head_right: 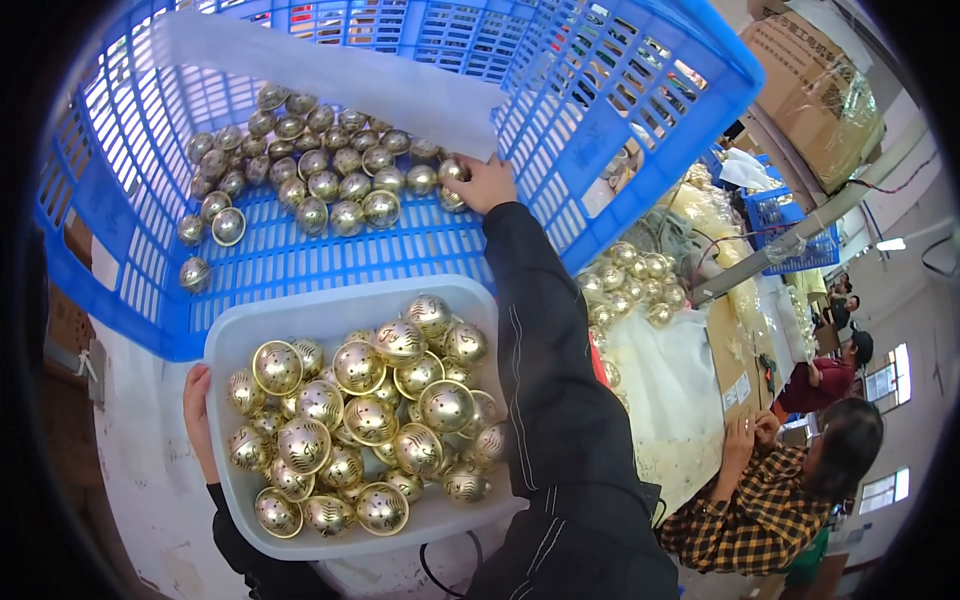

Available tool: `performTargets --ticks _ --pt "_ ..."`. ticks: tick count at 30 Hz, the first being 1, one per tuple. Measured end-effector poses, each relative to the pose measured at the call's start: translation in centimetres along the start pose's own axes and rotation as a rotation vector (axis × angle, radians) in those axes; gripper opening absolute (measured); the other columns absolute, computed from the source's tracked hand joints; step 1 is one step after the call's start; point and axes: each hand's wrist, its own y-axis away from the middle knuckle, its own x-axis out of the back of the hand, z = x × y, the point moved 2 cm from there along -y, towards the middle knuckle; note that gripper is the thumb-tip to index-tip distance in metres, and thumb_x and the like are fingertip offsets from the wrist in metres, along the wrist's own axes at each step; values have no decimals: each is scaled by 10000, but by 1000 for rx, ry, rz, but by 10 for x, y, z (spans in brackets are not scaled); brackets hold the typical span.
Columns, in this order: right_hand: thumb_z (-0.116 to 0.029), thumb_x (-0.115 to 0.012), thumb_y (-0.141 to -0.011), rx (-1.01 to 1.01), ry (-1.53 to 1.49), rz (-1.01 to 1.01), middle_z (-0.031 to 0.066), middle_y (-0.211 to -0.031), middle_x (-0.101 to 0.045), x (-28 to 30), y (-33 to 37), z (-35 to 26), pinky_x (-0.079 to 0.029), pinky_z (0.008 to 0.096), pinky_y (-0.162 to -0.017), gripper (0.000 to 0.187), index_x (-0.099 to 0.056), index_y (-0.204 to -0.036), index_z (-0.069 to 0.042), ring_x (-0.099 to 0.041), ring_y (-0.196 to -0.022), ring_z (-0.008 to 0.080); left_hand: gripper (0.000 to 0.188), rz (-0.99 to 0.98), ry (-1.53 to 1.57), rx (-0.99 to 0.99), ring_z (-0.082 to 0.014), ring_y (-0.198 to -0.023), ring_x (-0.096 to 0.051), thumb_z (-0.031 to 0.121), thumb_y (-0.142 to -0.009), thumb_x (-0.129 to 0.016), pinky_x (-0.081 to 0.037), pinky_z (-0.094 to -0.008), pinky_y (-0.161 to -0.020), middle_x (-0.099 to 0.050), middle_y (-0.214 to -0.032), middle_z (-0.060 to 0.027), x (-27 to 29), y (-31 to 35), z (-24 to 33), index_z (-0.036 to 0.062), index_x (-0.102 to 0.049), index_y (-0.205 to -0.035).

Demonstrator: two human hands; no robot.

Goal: The worker attaches hangers and strings to gold-colored ornamental bells in a factory setting.

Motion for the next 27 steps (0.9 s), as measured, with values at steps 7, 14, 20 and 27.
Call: performTargets --ticks 7,14,20,27 --pt "-668 -725 -617 61 81 -351 166 -1389 -567 -1 -14 -24 -312 488 -1126 926 -446 -1447 -367 -494 -1289 421 126 -36 112 94 -113 -888 -585 143 -971 -552 -468 -252 -804 -576 -964 -25 2 -4 -5 57 -571 -1061" --pt "-619 -791 -580 128 83 -282 170 -1348 -558 20 14 -41 -368 482 -1090 975 -438 -1453 -369 -480 -1275 431 128 -88 126 100 -117 -883 -594 150 -971 -551 -473 -253 -807 -592 -958 -26 -1 -7 -2 63 -569 -1063" --pt "-656 -788 -557 167 -46 -380 188 -1322 -570 19 16 -54 -400 488 -1064 923 -501 -1398 -407 -522 -1230 404 136 -106 134 98 -136 -895 -592 179 -963 -549 -476 -286 -832 -586 -949 -29 5 -10 0 85 -554 -1062" --pt "-590 -784 -636 278 -19 -410 303 -1341 -534 13 21 -49 -406 449 -1081 785 -599 -1343 -304 -467 -1298 451 211 -46 35 40 -184 -970 -604 219 -941 -563 -474 -326 -912 -591 -1004 -46 15 -15 -15 93 -553 -1111"
